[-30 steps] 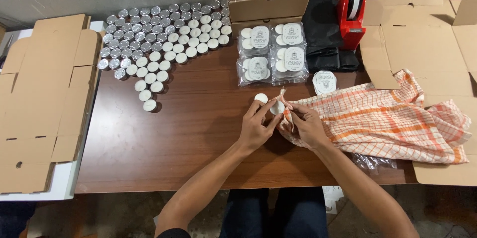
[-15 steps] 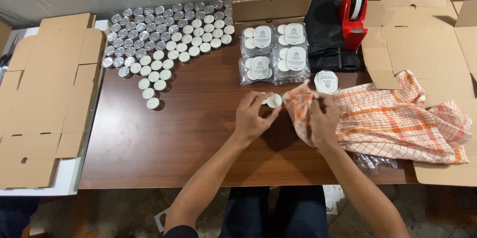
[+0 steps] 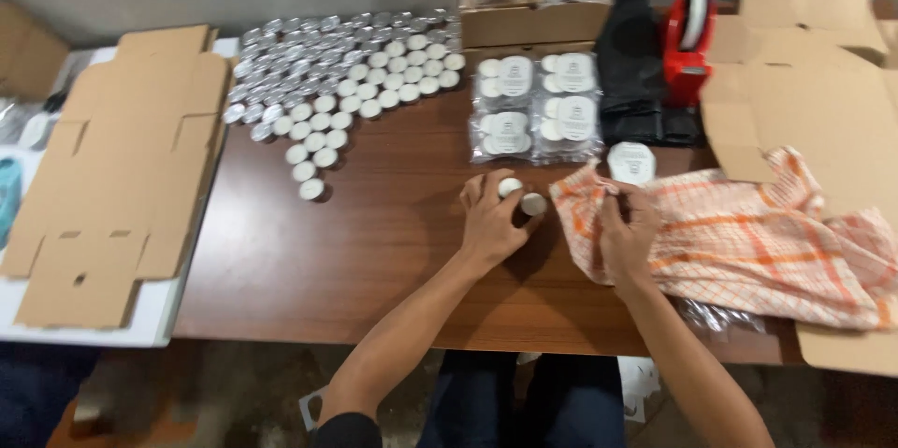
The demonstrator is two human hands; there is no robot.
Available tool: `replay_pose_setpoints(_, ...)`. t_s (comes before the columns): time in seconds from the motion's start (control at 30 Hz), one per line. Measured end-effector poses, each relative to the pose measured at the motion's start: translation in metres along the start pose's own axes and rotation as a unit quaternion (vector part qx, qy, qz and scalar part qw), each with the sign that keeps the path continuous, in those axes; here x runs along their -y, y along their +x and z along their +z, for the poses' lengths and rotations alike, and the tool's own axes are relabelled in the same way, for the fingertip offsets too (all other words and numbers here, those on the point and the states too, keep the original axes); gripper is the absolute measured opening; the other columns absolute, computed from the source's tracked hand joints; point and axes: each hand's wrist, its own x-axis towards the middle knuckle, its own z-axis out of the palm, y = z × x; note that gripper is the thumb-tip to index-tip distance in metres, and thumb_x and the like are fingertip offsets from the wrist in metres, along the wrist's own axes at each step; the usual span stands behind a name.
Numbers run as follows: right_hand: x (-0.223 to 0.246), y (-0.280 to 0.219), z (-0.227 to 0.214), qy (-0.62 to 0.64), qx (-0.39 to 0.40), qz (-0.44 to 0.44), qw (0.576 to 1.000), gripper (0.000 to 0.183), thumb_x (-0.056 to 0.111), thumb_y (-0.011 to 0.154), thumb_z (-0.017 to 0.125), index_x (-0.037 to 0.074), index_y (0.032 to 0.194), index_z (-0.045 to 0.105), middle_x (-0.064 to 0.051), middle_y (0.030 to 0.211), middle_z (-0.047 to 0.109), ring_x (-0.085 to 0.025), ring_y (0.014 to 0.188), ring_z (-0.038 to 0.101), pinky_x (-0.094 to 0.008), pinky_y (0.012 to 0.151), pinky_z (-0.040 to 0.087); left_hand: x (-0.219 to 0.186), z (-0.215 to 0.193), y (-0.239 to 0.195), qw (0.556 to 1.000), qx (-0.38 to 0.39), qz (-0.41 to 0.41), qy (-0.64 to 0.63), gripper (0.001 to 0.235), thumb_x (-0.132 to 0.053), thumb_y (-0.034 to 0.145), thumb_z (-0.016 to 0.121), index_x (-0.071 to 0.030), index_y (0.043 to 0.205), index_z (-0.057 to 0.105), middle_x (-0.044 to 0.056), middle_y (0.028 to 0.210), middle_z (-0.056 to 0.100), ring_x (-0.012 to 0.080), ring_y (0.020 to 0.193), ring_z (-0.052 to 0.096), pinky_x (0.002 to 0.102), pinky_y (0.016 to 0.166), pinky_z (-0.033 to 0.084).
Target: Wiping tea light candles with a cloth and placing them into small plastic bags for packaging.
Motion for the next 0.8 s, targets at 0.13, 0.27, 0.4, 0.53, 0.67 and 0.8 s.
replay_pose_setpoints(0.13,-0.017,0.003,0.001,-0.017,0.014,0.019,1.000,0.016,0.005,0.104,0.054,0.008,0.113,0.067,-0.001,0.086,0.052,-0.008,0.078,0.042,-0.025,0.072,0.036,0.000,-0.014,0.000,1.000,0.005,-0.017,-0.001,0.062,-0.053,0.072,0.080,-0.021,0.124,0.069,0.005,0.131,0.051,0.0351,0.120,0.039,0.047,0.095,0.030)
replay_pose_setpoints(0.27,-0.033,0.005,-0.003,-0.054,-0.013,0.046,0.997,0.011,0.004,0.110,0.055,0.008,0.113,0.064,0.000,0.097,0.058,-0.008,0.087,0.051,-0.025,0.075,0.044,-0.002,-0.045,0.016,0.990,-0.141,0.006,-0.002,0.060,-0.061,0.079,0.076,-0.017,0.120,0.073,0.004,0.126,0.055,0.0278,0.109,0.040,0.040,0.094,0.035)
replay_pose_setpoints(0.4,-0.013,0.004,0.000,-0.080,0.002,0.063,0.995,0.013,0.000,0.113,0.053,0.006,0.116,0.064,-0.004,0.103,0.060,-0.013,0.093,0.055,-0.028,0.075,0.046,0.019,-0.132,0.024,0.981,-0.171,-0.087,-0.015,0.047,-0.046,0.093,0.065,-0.012,0.125,0.065,0.005,0.125,0.060,0.0211,0.120,0.051,0.038,0.108,0.031)
replay_pose_setpoints(0.53,-0.023,0.003,-0.001,-0.045,0.004,0.036,0.998,0.018,-0.005,0.114,0.052,0.005,0.117,0.067,-0.001,0.100,0.061,-0.009,0.090,0.053,-0.024,0.073,0.044,0.088,-0.177,0.001,0.943,-0.199,-0.260,0.066,0.052,-0.035,0.092,0.070,-0.007,0.134,0.058,0.017,0.130,0.053,0.0299,0.121,0.047,0.043,0.098,0.052)
replay_pose_setpoints(0.67,-0.024,0.001,-0.001,-0.039,0.016,0.028,0.999,0.020,-0.009,0.114,0.052,0.005,0.118,0.067,0.002,0.093,0.056,-0.007,0.080,0.046,-0.023,0.064,0.036,0.174,-0.180,-0.031,0.894,-0.189,-0.363,0.180,0.066,-0.039,0.087,0.078,-0.002,0.136,0.054,0.020,0.123,0.054,0.0361,0.109,0.053,0.048,0.086,0.051)
replay_pose_setpoints(0.8,-0.021,0.001,0.001,-0.036,0.021,0.029,0.999,0.020,-0.007,0.116,0.051,0.004,0.121,0.067,0.002,0.095,0.056,-0.006,0.082,0.046,-0.022,0.067,0.037,0.185,-0.181,-0.037,0.880,-0.121,-0.440,0.132,0.073,-0.043,0.085,0.078,0.000,0.137,0.052,0.021,0.120,0.056,0.0353,0.112,0.051,0.045,0.090,0.049)
